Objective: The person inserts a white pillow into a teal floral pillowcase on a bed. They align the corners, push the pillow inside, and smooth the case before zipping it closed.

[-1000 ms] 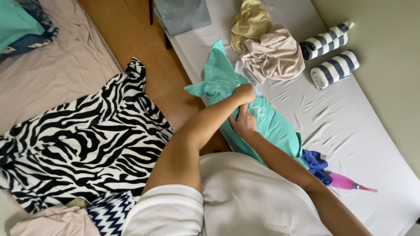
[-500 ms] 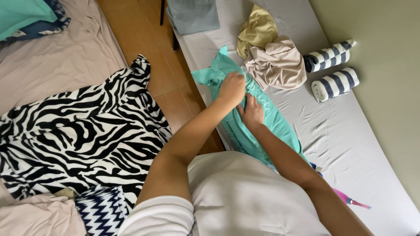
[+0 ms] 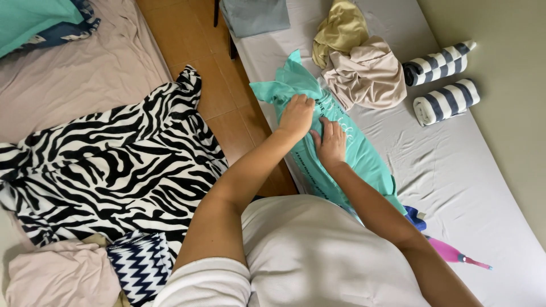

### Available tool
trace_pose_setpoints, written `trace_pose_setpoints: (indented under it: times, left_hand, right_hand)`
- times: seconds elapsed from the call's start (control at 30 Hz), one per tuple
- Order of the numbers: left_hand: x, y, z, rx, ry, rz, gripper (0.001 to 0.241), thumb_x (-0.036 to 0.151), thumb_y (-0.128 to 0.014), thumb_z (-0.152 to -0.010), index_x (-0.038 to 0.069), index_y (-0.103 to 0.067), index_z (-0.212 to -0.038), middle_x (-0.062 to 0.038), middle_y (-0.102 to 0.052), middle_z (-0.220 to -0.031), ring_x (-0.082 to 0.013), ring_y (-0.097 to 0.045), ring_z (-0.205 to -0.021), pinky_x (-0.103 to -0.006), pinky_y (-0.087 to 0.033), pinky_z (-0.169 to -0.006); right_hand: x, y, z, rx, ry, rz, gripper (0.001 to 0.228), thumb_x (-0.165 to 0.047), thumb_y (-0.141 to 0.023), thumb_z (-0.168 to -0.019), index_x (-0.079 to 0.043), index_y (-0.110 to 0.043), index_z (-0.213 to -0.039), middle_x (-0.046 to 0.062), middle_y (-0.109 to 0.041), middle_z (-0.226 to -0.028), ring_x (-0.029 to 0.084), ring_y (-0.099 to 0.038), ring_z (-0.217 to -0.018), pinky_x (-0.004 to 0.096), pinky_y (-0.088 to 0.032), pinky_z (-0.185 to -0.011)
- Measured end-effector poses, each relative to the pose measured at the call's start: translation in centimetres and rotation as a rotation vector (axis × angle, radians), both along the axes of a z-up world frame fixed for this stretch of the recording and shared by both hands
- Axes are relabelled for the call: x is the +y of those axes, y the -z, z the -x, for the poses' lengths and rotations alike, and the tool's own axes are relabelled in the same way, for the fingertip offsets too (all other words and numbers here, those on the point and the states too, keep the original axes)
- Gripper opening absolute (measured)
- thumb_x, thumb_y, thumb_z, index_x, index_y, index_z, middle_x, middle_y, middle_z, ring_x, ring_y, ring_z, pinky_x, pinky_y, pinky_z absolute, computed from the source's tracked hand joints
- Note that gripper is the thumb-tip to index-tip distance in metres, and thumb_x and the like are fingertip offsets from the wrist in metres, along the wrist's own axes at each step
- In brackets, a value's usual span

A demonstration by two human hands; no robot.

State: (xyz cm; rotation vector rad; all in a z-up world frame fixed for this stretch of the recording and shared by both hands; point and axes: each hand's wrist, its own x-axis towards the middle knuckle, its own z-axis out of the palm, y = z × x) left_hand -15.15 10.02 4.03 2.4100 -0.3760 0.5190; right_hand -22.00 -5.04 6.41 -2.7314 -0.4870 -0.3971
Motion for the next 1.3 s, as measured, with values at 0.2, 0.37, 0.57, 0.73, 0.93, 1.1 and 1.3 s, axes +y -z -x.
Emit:
trace_pose_setpoints:
  times: [0.2,0.37,0.57,0.73,0.93,1.1,1.3]
  left_hand:
    - [-0.5,-1.3,0.0,0.161,0.049,0.178,0.012,0.008,-0.064,-0.088,0.000,-0.068,-0.096,-0.019,-0.067,-0.103,-0.0387,-0.062,-0.107,-0.0468,-0.052,-0.089]
    - [-2.1,-1.3,-0.4,0.154,0.145,0.084,0.012,0.009,-0.065,-0.087,0.001,-0.070,-0.094,-0.020,-0.068,-0.102,-0.0382,-0.064,-0.105,-0.0466,-0.052,-0.093]
    - [-3.2,-3.2,2.5,0.069,0.122,0.029,0.019,0.009,-0.063,-0.085,0.002,-0.068,-0.102,-0.014,-0.067,-0.102,-0.0323,-0.063,-0.105,-0.0419,-0.053,-0.092]
    - [-4.1,-3.2,1.2,0.041,0.011,0.076,0.020,0.011,-0.063,-0.085,0.004,-0.066,-0.103,-0.011,-0.066,-0.101,-0.0305,-0.062,-0.106,-0.0404,-0.053,-0.091]
    - [-5.7,-4.3,0.7,-0.072,-0.107,0.069,0.016,0.013,-0.064,-0.084,0.007,-0.065,-0.099,-0.011,-0.065,-0.098,-0.0296,-0.061,-0.102,-0.0394,-0.053,-0.089]
    - [-8.4,-3.3,0.1,-0.079,-0.168,0.104,0.015,0.014,-0.062,-0.084,0.007,-0.065,-0.097,-0.011,-0.066,-0.094,-0.0294,-0.061,-0.096,-0.0401,-0.052,-0.085]
    - [-12.0,-0.8,1.4,0.090,-0.179,0.164,0.012,0.017,-0.060,-0.089,0.006,-0.064,-0.094,-0.013,-0.071,-0.087,-0.0306,-0.068,-0.088,-0.0415,-0.054,-0.081]
  right_hand:
    - [-1.1,0.0,0.9,-0.028,0.063,0.092,0.043,-0.028,-0.067,-0.099,-0.017,-0.064,-0.141,0.012,-0.055,-0.136,0.035,-0.048,-0.127,0.052,-0.038,-0.105]
    - [-2.5,0.8,-0.3,-0.011,0.013,0.188,0.036,-0.028,-0.057,-0.105,-0.015,-0.064,-0.138,0.013,-0.043,-0.159,0.042,-0.031,-0.149,0.063,-0.020,-0.122]
    - [-4.2,2.5,-2.1,-0.039,-0.034,0.162,0.043,-0.025,-0.057,-0.099,-0.012,-0.064,-0.140,0.018,-0.040,-0.159,0.046,-0.030,-0.149,0.066,-0.018,-0.121]
    - [-4.7,3.4,-4.1,-0.096,-0.044,0.124,0.043,-0.024,-0.056,-0.100,-0.009,-0.061,-0.140,0.017,-0.041,-0.161,0.044,-0.034,-0.149,0.065,-0.019,-0.122]
    - [-5.5,3.6,-4.8,-0.155,-0.073,-0.046,0.048,-0.027,-0.060,-0.101,-0.008,-0.051,-0.144,0.014,-0.043,-0.161,0.039,-0.037,-0.150,0.062,-0.022,-0.125]
    - [-6.0,3.8,-5.7,-0.103,-0.009,0.037,0.052,-0.030,-0.066,-0.098,-0.017,-0.051,-0.146,0.010,-0.043,-0.162,0.032,-0.037,-0.152,0.055,-0.023,-0.127]
    - [-7.7,6.9,-6.4,-0.115,-0.003,0.109,0.068,-0.033,-0.061,-0.099,0.002,-0.044,-0.154,0.014,-0.031,-0.167,0.035,-0.028,-0.153,0.056,-0.019,-0.125]
